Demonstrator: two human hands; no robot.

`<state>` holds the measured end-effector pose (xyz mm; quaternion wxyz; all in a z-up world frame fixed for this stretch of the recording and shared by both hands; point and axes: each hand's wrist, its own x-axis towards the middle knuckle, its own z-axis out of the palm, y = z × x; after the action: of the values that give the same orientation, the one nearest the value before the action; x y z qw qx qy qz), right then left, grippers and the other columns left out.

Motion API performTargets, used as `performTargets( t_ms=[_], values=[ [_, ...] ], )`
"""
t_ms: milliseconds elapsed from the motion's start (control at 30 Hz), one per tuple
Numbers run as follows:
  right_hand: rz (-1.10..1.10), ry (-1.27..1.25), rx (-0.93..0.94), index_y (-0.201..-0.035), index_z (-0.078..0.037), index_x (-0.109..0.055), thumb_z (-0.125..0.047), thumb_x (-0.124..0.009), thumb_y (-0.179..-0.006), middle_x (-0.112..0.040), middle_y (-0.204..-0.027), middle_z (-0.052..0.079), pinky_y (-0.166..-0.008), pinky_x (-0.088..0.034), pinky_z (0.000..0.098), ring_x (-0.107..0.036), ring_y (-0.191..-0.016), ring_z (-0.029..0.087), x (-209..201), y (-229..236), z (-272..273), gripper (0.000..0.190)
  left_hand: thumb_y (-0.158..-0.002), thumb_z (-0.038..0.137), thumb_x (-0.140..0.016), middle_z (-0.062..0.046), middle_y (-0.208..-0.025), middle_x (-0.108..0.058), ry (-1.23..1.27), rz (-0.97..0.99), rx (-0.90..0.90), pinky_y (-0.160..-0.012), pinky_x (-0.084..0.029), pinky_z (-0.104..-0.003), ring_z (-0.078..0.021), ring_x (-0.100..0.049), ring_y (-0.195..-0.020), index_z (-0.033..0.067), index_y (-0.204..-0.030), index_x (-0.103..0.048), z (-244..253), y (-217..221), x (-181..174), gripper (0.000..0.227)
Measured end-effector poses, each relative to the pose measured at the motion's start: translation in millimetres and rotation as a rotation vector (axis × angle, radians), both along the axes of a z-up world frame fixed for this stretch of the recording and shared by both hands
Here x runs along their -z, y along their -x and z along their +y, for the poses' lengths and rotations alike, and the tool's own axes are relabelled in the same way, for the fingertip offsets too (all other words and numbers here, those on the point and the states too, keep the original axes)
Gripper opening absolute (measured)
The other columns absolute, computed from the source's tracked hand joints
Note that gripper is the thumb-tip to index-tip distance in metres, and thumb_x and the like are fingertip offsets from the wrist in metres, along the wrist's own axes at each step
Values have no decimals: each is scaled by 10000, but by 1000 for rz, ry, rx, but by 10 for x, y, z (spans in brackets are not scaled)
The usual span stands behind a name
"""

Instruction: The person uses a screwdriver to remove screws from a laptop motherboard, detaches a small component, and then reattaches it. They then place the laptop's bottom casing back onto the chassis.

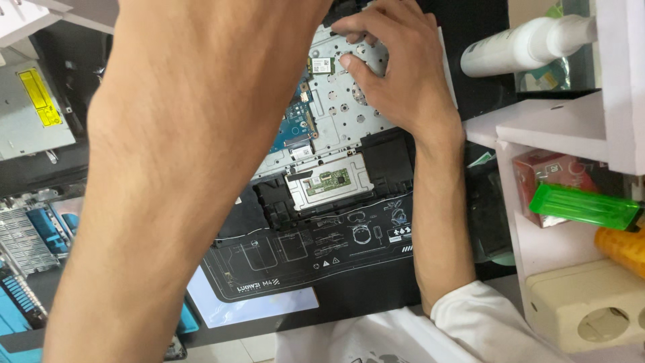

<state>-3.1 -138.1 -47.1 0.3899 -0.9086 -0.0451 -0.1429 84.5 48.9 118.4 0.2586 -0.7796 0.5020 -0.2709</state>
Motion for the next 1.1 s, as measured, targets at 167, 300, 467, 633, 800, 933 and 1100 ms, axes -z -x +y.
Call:
performTargets(
  t_ms=[167,300,467,633,800,933,1100],
  values=[
    [-8,-3,-4,-1176,-102,-713,-36,-812,-908,-654,-1090,10,-938,-391,401,-620,-1088,218,2,6,8,294,-873,55,-669,38,-702,-504,-4,9,0,-608,-362,-264,-110,-498,-630,173,-906,-625,2,2,13,130],
    [-11,1,-5,-1183,-102,-713,-37,-810,-908,-652,-1070,13,-937,-389,400,-614,-1099,220,1,14,1,299,-878,65,-674,47,-692,-489,-7,15,2,-602,-354,-254,-97,-486,-621,180,-898,-615,4,6,19,130],
    [0,13,-2,-1174,-117,-722,-46,-814,-906,-652,-1099,3,-926,-388,402,-620,-1090,212,30,-13,2,292,-884,76,-679,58,-679,-471,-9,23,-3,-593,-344,-242,-81,-470,-609,188,-888,-603,16,7,31,135],
    [-10,-12,-1,-1180,-115,-721,-41,-818,-906,-655,-1115,5,-924,-390,397,-629,-1100,213,25,9,-11,300,-890,88,-685,69,-666,-452,-31,4,-11,-585,-334,-229,-65,-455,-598,196,-878,-591,-13,3,-13,143],
    [-9,-28,2,-1187,-115,-724,-38,-826,-920,-655,-1105,5,-934,-401,389,-638,-1088,198,0,11,-1,296,-867,109,-680,75,-627,-413,-92,-90,-18,-578,-322,-222,-51,-421,-549,200,-829,-566,55,19,-127,151],
    [-8,-29,-4,-1186,-115,-727,-34,-828,-912,-659,-1091,9,-944,-403,392,-639,-1076,197,-8,1,1,304,-873,112,-689,73,-626,-419,-66,-67,-11,-568,-324,-222,-52,-425,-546,196,-823,-569,57,11,-84,155],
    [-6,-38,5,-1189,-114,-728,-43,-833,-914,-661,-1103,7,-924,-396,387,-640,-1057,197,0,24,0,303,-877,106,-694,70,-642,-436,-40,-11,8,-568,-331,-224,-56,-439,-552,190,-832,-579,14,-6,-3,150]
  ],
)
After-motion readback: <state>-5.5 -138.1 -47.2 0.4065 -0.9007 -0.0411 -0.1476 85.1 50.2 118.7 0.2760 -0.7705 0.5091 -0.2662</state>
